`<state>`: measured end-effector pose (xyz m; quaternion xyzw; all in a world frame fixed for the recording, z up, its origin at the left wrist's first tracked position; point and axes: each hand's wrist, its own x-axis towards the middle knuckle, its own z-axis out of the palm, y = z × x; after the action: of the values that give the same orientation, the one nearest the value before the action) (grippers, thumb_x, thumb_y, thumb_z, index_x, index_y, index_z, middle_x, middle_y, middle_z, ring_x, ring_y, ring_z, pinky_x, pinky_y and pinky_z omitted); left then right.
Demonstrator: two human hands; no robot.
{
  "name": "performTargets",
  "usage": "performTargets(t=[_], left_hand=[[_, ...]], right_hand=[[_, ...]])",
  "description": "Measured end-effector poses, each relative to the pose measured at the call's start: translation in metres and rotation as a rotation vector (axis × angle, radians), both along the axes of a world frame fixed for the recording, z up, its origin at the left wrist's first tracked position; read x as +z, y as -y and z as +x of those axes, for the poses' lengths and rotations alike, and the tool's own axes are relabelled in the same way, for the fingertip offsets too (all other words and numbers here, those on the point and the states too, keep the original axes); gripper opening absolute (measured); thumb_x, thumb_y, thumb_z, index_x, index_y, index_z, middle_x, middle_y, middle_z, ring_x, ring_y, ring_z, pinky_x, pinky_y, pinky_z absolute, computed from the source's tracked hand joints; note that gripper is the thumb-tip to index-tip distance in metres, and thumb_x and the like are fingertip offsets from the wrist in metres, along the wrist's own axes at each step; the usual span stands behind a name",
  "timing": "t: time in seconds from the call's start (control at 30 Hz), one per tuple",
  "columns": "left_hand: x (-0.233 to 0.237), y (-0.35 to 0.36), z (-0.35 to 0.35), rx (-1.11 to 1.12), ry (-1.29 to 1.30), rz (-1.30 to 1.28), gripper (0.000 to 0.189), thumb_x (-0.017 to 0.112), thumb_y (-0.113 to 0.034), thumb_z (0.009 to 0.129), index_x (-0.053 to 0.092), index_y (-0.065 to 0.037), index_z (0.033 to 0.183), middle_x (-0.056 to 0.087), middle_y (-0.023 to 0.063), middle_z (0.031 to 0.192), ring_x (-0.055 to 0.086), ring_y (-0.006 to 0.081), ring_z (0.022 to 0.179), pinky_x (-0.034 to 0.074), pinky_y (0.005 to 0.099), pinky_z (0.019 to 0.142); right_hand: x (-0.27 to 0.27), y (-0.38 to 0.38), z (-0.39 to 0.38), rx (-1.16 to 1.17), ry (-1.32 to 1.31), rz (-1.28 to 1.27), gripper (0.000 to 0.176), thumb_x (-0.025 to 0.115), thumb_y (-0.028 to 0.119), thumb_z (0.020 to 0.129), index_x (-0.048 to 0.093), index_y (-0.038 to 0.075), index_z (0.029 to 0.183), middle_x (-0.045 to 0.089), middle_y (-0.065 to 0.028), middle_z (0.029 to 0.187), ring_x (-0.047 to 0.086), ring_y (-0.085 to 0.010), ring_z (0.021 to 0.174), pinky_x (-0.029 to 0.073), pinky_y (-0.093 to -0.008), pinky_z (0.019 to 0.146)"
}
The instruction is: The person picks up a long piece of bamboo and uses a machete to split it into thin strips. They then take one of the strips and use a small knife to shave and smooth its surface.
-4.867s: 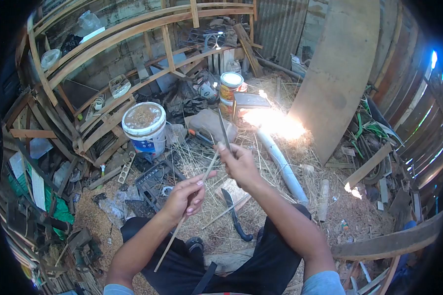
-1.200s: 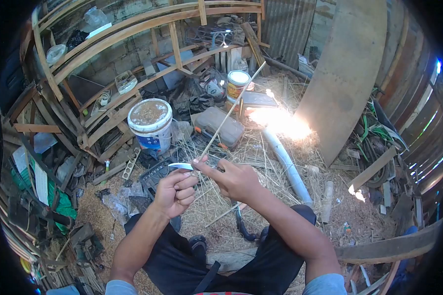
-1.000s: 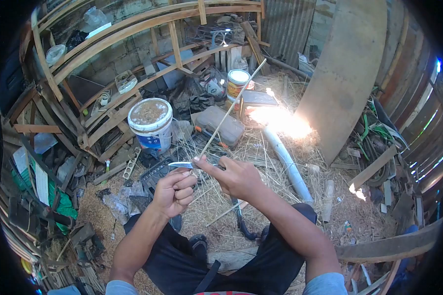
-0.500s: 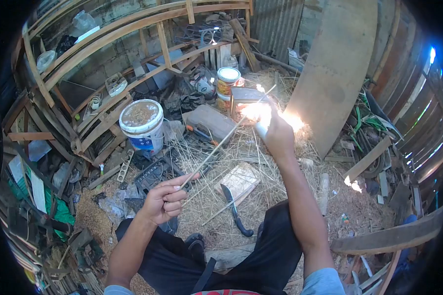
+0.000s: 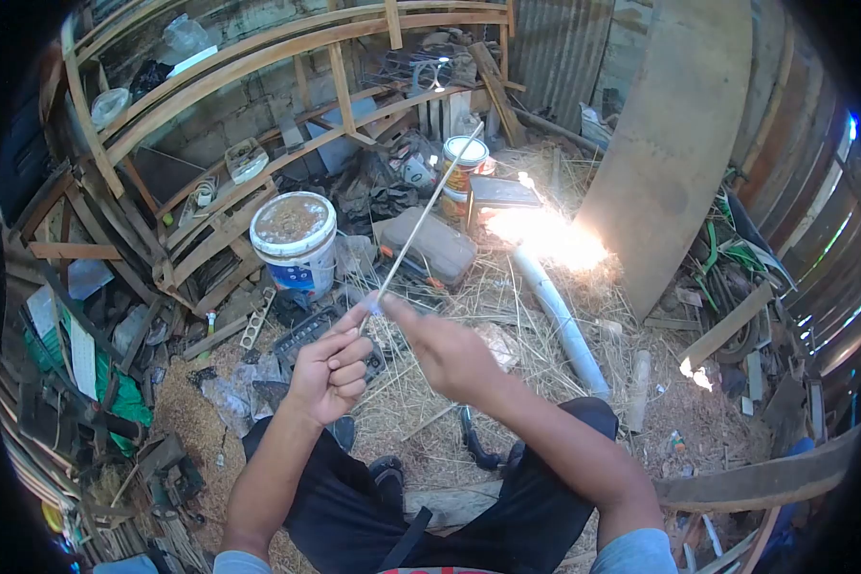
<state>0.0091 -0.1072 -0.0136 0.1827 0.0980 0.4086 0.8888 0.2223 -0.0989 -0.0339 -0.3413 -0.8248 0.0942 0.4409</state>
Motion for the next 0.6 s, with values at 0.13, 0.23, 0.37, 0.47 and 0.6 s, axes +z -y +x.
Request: performTargets(t=[0.13, 0.23, 0.37, 0.47, 0.6], left_hand=[[-0.001, -0.001, 0.002, -0.021, 0.008, -0.032, 0.052, 0.032, -0.009, 0.102, 0.024, -0.016, 0.153, 0.029, -0.0055, 0.062, 0.021, 0.0032, 0.041, 0.019, 0.0199, 0.037], [0.000, 0.000, 0.004, 0.008, -0.083, 0.016, 0.052, 0.033, -0.010, 0.102, 0.025, -0.015, 0.152, 0.028, -0.0060, 0.060, 0.019, 0.0030, 0.041, 0.018, 0.0198, 0.036], [0.001, 0.003, 0.003, 0.008, -0.109, 0.003, 0.051, 0.033, -0.007, 0.100, 0.030, -0.015, 0.151, 0.028, -0.0066, 0.059, 0.022, 0.0033, 0.041, 0.019, 0.0191, 0.037], [0.001, 0.008, 0.002, -0.002, -0.152, 0.011, 0.052, 0.033, -0.007, 0.100, 0.029, -0.014, 0.151, 0.028, -0.0071, 0.059, 0.023, 0.0031, 0.042, 0.020, 0.0190, 0.037], [-0.003, 0.023, -0.001, -0.111, -0.232, 0.029, 0.054, 0.033, -0.006, 0.099, 0.025, -0.009, 0.152, 0.029, -0.0072, 0.059, 0.022, 0.0029, 0.040, 0.021, 0.0185, 0.037]], right_hand=[[-0.005, 0.008, -0.006, 0.003, 0.187, 0.030, 0.064, 0.059, 0.008, 0.086, 0.042, 0.025, 0.146, 0.048, -0.0056, 0.068, 0.052, -0.0229, 0.054, 0.044, -0.0356, 0.045], [-0.001, 0.008, -0.002, -0.052, 0.303, 0.056, 0.066, 0.060, 0.009, 0.085, 0.042, 0.029, 0.145, 0.048, -0.0044, 0.068, 0.051, -0.0222, 0.050, 0.043, -0.0354, 0.042], [0.004, 0.000, 0.005, -0.153, 0.340, 0.076, 0.065, 0.059, 0.008, 0.084, 0.045, 0.030, 0.144, 0.047, -0.0045, 0.066, 0.051, -0.0215, 0.050, 0.042, -0.0353, 0.043], [0.004, -0.012, 0.014, -0.251, 0.285, 0.128, 0.060, 0.059, 0.012, 0.087, 0.046, 0.030, 0.143, 0.051, -0.0060, 0.067, 0.055, -0.0223, 0.052, 0.045, -0.0357, 0.046], [0.009, -0.069, 0.093, -0.679, 0.046, -0.201, 0.051, 0.052, 0.007, 0.092, 0.046, 0.016, 0.143, 0.062, -0.0159, 0.075, 0.061, -0.0224, 0.062, 0.049, -0.0372, 0.057]])
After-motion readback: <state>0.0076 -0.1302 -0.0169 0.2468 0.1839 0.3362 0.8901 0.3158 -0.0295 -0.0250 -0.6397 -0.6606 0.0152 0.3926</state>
